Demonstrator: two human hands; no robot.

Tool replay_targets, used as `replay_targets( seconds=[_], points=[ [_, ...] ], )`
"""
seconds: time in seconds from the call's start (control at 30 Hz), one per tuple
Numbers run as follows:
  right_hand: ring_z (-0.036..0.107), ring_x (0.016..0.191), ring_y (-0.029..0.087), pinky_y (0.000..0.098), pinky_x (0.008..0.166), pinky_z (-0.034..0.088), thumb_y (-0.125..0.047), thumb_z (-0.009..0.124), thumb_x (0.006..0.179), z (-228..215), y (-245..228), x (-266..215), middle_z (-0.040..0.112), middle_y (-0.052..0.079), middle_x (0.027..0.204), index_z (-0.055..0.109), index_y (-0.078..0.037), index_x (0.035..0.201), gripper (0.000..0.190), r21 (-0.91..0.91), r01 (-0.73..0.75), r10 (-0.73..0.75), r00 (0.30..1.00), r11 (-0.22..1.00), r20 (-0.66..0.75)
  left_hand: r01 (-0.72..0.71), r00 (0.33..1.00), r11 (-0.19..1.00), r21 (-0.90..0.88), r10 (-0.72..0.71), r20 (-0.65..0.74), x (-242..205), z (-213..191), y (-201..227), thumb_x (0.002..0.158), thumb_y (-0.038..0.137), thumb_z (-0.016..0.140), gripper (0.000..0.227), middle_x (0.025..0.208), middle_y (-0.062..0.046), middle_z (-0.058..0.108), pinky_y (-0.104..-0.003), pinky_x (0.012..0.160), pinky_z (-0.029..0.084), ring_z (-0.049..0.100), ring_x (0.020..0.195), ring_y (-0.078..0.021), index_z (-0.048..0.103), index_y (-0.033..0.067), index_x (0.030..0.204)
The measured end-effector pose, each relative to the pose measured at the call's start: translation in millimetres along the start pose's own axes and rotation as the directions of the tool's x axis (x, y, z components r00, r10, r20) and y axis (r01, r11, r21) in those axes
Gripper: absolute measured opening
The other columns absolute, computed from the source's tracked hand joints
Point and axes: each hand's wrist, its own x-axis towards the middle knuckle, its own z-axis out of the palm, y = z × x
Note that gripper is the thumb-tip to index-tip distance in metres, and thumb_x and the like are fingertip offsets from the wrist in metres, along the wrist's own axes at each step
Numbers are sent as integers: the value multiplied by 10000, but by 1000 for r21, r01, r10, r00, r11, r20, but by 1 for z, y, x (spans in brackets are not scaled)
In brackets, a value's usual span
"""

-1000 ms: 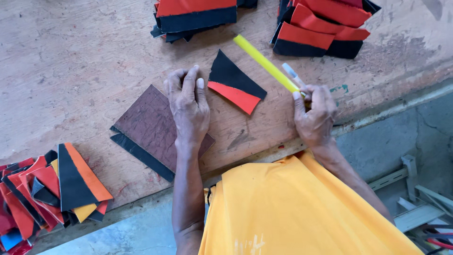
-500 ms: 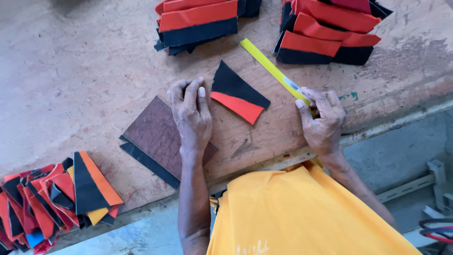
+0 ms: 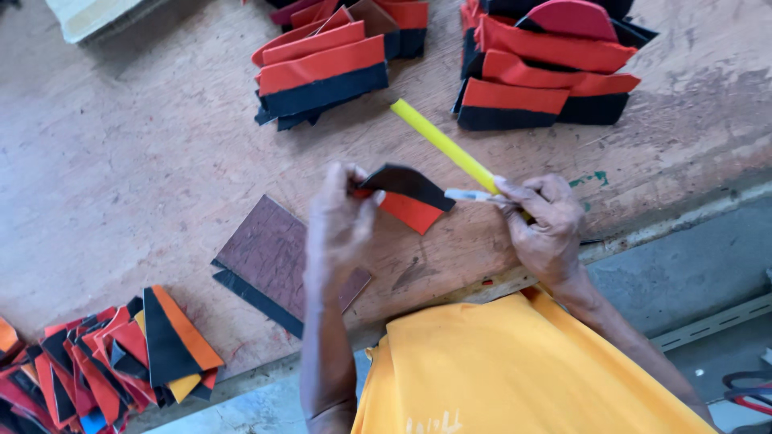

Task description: The person repeatedly measures and marks small red and black fabric pieces using a yellow ruler and a white pen. They align the ruler on each piece, draw a line, then set the marked piece aside and pick up the next one from a nearby pile.

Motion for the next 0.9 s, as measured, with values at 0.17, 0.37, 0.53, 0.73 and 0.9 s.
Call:
replay_targets(
  seconds=[0.17,0.37,0.53,0.73,0.9],
  points=[
    [624,833,222,353,693,502,-16,833,785,-3,2,0,666,52,887,778,-110,1112,344,63,25,-31,996,998,83,-165,985,840,-517,172,-35,23,-4,22,929,-34,769,401,1151,-66,681,-310,955,622,695,1061,-157,528,25,1245],
    [615,793,237,365,686,510,-30,837,687,-7,0,2,641,50,843,793,-147,1123,453,57,39,-47,988,998,147,-267,956,941,-206,285,67,57,85,53,897,37,825,583,1253,-114,689,-329,1018,622,734,1164,-208,500,44,1381],
    [620,793,250,378,694,514,-54,848,662,-6,5,2,640,61,833,789,-132,1093,442,36,47,-52,987,998,152,-551,830,802,231,555,50,76,113,44,664,144,930,1057,1540,-201,376,-474,1155,423,414,1401,-404,336,66,1535],
    [636,827,241,364,714,522,-43,849,716,-4,2,3,675,60,880,778,-118,1075,374,72,59,-67,992,996,110,-621,742,710,333,669,-43,92,111,53,683,256,927,1070,1530,-229,355,-485,1166,407,428,1377,-394,318,37,1536],
    [642,834,243,367,718,528,-101,875,717,-6,0,3,684,68,895,776,-107,1066,363,73,53,-60,993,996,100,-323,934,876,359,357,-30,70,59,39,960,180,800,427,1311,-139,563,-415,1029,510,596,1185,-283,602,50,1315]
  ],
)
